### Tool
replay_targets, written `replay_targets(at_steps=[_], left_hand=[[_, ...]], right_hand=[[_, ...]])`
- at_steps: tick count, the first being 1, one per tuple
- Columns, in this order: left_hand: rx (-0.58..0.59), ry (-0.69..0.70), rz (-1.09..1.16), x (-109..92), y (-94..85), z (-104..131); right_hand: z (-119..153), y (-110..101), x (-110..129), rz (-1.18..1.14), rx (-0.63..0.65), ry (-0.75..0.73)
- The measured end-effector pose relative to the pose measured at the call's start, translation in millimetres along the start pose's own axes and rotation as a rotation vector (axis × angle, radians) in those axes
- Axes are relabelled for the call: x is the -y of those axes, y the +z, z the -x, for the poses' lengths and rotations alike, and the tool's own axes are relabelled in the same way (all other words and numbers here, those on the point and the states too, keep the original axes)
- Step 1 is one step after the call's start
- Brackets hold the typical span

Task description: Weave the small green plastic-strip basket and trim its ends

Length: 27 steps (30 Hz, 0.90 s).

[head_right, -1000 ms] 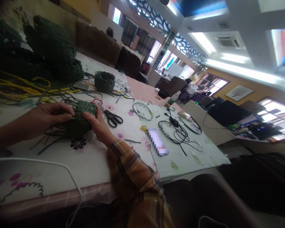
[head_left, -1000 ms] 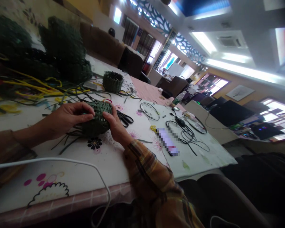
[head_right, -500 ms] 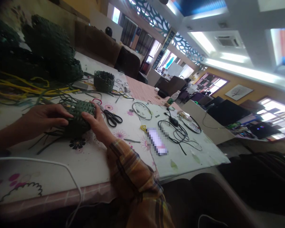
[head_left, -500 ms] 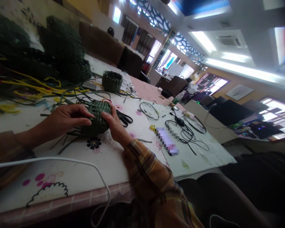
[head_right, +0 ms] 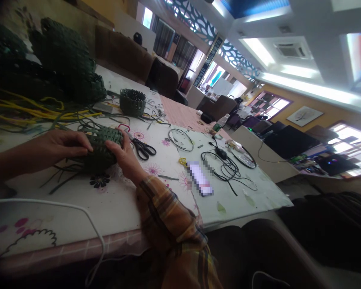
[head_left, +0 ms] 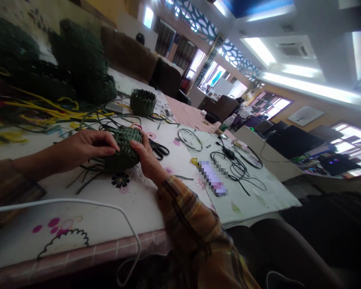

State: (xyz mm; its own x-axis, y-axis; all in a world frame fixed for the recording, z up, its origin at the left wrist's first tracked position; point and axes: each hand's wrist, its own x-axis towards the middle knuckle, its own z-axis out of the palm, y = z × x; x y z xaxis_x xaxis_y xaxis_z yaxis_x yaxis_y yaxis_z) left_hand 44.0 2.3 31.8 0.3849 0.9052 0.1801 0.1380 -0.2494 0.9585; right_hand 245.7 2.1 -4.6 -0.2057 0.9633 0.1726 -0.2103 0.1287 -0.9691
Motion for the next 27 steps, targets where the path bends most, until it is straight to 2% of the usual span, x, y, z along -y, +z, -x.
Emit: replay_targets(at_steps=[7, 15, 27], left_hand=[[-0.131, -0.058, 0.096, 4.2, 6.7, -0.1], [-0.049, -0.045, -0.051, -3.1, 0.0, 2.3], [-0.021, -0.089, -0.063, -10.9, 1.8, 4.1]], right_hand=[[-0.6, 1.6, -1.2, -0.031, -0.022, 0.003], [-0.4, 0.5, -5.6, -0.031, -0.029, -0.007], [6.2, 1.6, -2.1, 0.024, 0.025, -0.029]])
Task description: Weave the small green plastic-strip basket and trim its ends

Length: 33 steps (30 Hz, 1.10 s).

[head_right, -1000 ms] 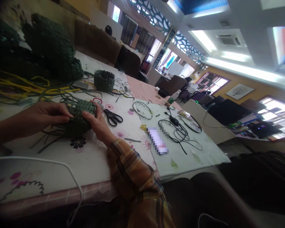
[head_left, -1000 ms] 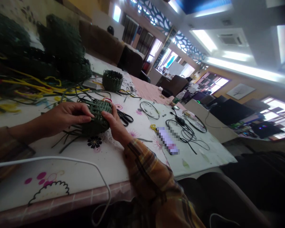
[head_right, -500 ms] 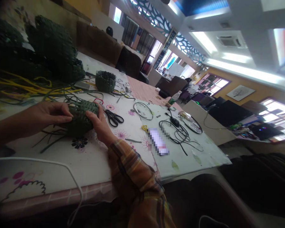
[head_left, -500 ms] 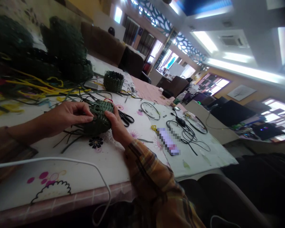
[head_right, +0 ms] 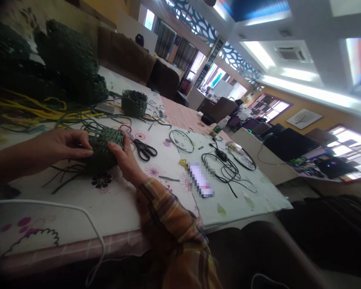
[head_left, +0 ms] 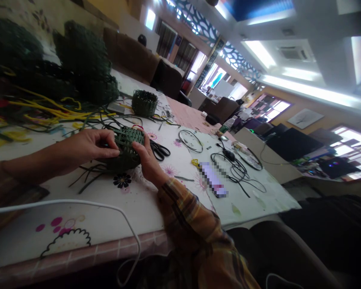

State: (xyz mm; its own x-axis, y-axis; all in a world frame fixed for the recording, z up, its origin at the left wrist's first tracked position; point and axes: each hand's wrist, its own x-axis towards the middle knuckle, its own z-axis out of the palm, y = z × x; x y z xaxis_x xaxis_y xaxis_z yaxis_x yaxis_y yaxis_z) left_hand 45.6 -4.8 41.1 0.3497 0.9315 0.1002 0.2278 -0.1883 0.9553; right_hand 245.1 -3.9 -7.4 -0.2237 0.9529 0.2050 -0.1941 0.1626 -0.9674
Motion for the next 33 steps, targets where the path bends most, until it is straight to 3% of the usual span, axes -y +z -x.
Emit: replay_targets(at_steps=[14, 26, 33], left_hand=[[0.009, 0.002, -0.031, -5.8, 0.4, 2.7], [0.149, 0.032, 0.047, 3.8, 0.0, -9.8], [0.188, -0.133, 0.261, 6.1, 0.8, -10.2]], right_hand=[[1.5, 0.9, 8.4, 0.113, -0.027, -0.01], [1.0, -1.9, 11.2, 0.113, -0.004, 0.009], [-1.2, -2.7, 6.0, 0.1, 0.022, -0.006]])
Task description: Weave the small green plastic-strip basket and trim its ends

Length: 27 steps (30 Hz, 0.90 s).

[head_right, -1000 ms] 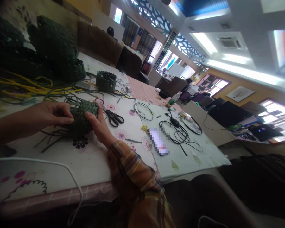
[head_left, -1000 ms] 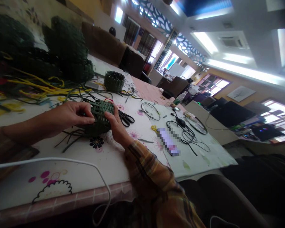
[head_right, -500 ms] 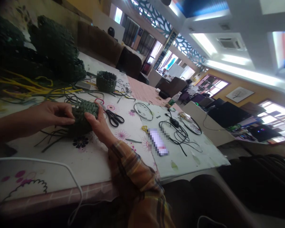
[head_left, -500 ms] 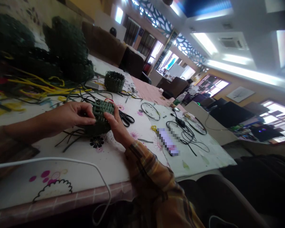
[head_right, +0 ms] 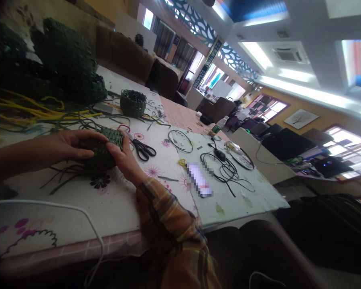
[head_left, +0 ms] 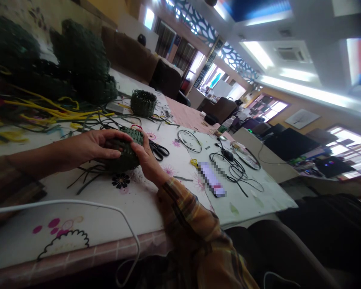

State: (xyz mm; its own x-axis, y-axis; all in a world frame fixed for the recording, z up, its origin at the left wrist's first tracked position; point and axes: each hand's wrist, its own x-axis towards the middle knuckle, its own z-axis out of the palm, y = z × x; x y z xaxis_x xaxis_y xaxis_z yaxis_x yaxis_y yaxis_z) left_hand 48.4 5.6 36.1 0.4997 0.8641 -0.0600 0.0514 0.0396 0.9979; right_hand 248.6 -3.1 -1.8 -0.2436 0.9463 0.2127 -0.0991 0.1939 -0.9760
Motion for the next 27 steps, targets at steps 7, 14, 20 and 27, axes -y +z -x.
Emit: replay_targets(at_steps=[7, 14, 20, 27], left_hand=[[0.061, -0.036, 0.001, -3.1, -1.7, -6.9], [0.074, -0.016, -0.021, 0.5, -0.4, -15.5], [0.028, 0.077, -0.074, 3.1, 4.3, -10.3], [0.024, 0.115, -0.153, -6.1, 2.5, 0.4]], right_hand=[[4.1, 0.6, 4.3, 0.015, -0.026, 0.006], [6.0, -0.6, 2.0, 0.04, -0.028, -0.009], [6.4, -0.3, 3.7, 0.047, -0.031, -0.028], [1.9, -3.3, -2.0, 0.068, -0.056, -0.048]])
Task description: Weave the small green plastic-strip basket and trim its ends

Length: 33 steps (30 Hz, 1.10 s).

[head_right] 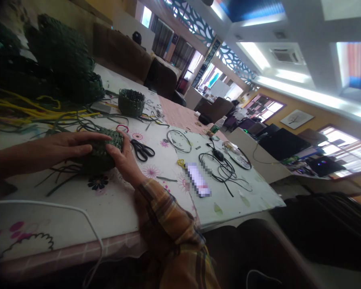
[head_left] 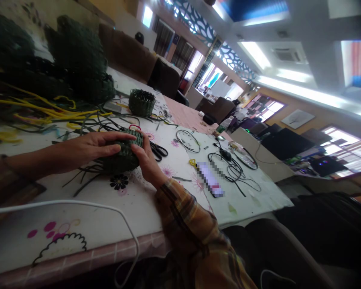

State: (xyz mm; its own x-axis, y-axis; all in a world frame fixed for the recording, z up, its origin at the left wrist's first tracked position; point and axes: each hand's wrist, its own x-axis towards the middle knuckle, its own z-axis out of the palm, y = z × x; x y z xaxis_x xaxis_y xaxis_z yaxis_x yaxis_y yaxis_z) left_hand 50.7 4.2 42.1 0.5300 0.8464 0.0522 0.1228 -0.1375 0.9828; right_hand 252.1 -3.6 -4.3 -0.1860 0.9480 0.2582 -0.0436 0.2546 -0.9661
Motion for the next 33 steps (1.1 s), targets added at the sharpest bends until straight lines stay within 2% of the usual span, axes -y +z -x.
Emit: replay_targets(at_steps=[3, 8, 14, 17, 21, 24, 26, 33], left_hand=[[0.017, 0.012, -0.008, -1.9, -2.1, 1.1], [-0.018, -0.014, 0.036, 1.1, 2.9, 2.5], [-0.044, 0.035, -0.151, -0.9, 16.3, 5.3], [-0.135, 0.116, -0.276, -2.1, 19.1, 6.7], [-0.19, 0.145, -0.394, -5.7, 9.6, 14.8], [-0.409, 0.163, -0.561, -8.9, 1.9, 25.0], [-0.505, 0.163, -0.713, -9.3, 1.4, 30.4], [-0.408, 0.327, -1.106, -1.0, 14.9, 34.9]], right_hand=[[0.5, 0.0, 0.5, -0.005, -0.005, 0.006], [4.5, 1.0, 7.1, 0.048, 0.037, -0.01], [5.8, 0.5, 9.8, 0.101, 0.076, -0.033], [4.3, -0.7, 11.3, 0.055, 0.046, -0.009], [0.3, -3.0, 7.9, -0.098, -0.026, 0.042], [-2.4, -3.5, 1.8, -0.195, -0.077, 0.078], [-2.2, -2.2, -0.1, -0.226, -0.089, 0.081], [7.6, 7.8, 6.1, -0.087, -0.118, -0.032]])
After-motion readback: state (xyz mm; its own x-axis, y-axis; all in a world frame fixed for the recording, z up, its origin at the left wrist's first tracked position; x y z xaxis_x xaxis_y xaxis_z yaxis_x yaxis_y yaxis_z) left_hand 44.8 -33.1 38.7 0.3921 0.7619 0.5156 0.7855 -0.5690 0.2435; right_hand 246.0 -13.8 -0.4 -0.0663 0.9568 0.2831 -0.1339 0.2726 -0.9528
